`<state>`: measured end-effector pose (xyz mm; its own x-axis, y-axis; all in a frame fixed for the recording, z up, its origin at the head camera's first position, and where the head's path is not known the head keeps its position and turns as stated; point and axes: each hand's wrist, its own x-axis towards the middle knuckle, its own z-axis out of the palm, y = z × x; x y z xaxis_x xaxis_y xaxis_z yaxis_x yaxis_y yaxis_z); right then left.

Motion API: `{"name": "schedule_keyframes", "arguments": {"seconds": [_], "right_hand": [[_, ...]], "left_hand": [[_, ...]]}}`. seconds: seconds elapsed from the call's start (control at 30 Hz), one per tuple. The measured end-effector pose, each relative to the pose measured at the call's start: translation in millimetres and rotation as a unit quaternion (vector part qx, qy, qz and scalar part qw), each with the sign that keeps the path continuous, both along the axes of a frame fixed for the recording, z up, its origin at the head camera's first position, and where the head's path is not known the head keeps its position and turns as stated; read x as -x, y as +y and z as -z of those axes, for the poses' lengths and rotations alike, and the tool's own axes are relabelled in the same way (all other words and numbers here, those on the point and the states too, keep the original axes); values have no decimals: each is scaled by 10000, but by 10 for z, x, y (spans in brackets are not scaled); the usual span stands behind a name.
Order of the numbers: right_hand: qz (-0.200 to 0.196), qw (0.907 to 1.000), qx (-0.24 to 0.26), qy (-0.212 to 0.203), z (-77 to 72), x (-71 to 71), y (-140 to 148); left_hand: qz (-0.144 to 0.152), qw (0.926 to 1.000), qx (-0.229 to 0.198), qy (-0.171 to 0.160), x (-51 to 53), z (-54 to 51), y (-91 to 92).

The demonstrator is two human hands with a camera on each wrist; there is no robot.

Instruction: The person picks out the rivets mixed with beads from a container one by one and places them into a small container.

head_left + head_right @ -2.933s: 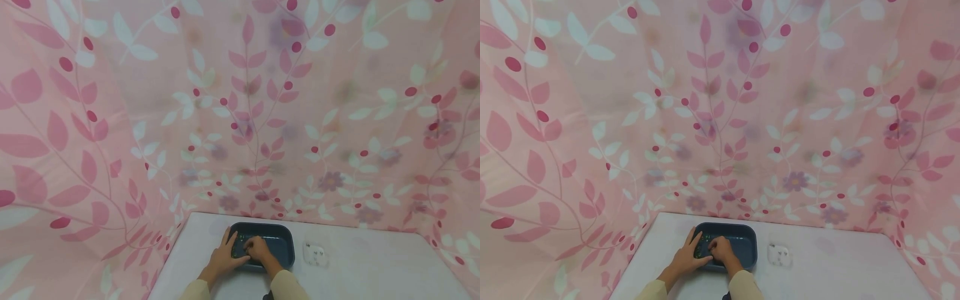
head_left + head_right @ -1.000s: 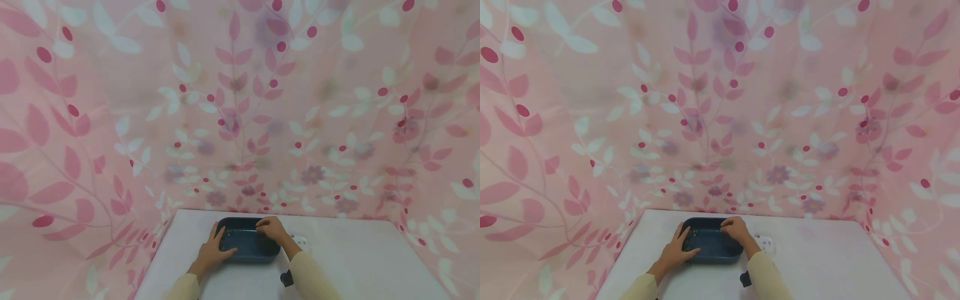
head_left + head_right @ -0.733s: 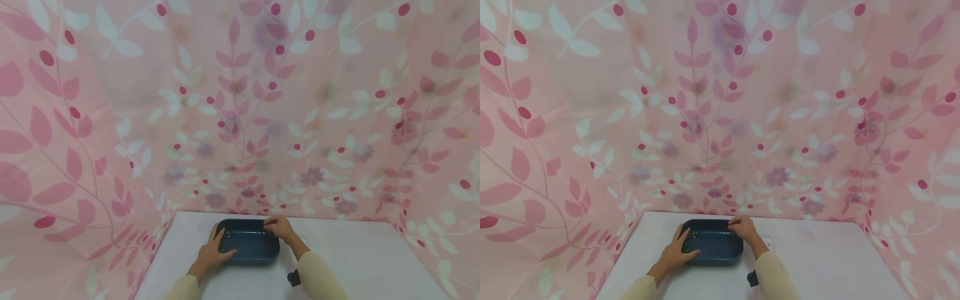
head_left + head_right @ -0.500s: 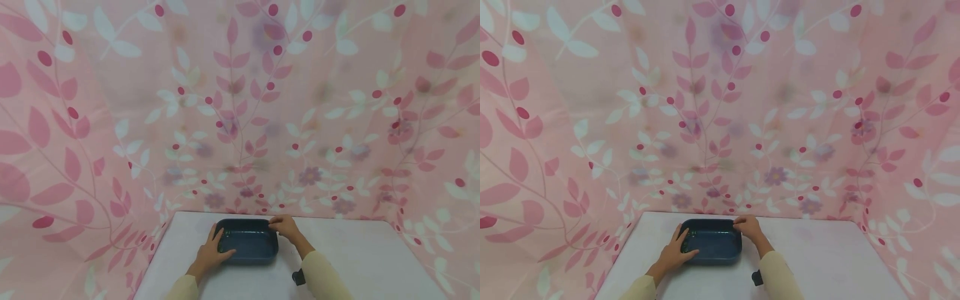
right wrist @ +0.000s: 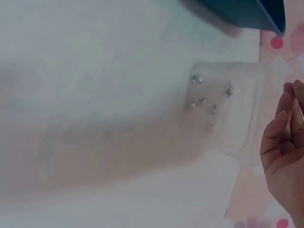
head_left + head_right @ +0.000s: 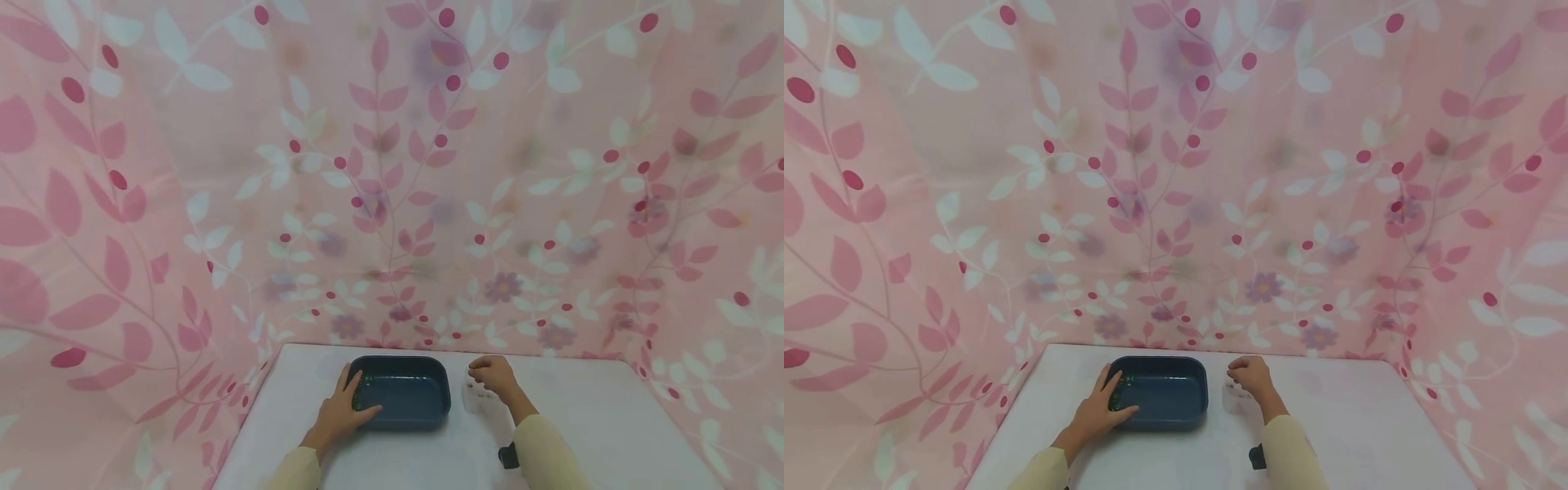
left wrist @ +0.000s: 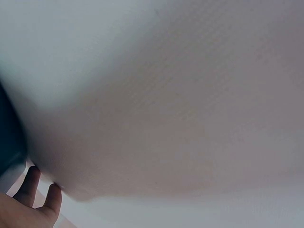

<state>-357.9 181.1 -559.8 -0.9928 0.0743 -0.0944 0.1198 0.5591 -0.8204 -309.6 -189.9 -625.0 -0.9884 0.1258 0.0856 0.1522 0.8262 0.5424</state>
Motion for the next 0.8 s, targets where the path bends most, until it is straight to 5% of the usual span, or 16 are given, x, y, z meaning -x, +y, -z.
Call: {"name": "schedule_keyframes", "arguments": {"seconds": [0.4,0.8], "right_hand": [[-27,9995,-8,325,29,-61,271],[60,9993,20,355,151,-131,398]], "left_hand": [[-107,9999,-8,35,27,83,0],[-114,9999,10,31,36,49,-16]]}}
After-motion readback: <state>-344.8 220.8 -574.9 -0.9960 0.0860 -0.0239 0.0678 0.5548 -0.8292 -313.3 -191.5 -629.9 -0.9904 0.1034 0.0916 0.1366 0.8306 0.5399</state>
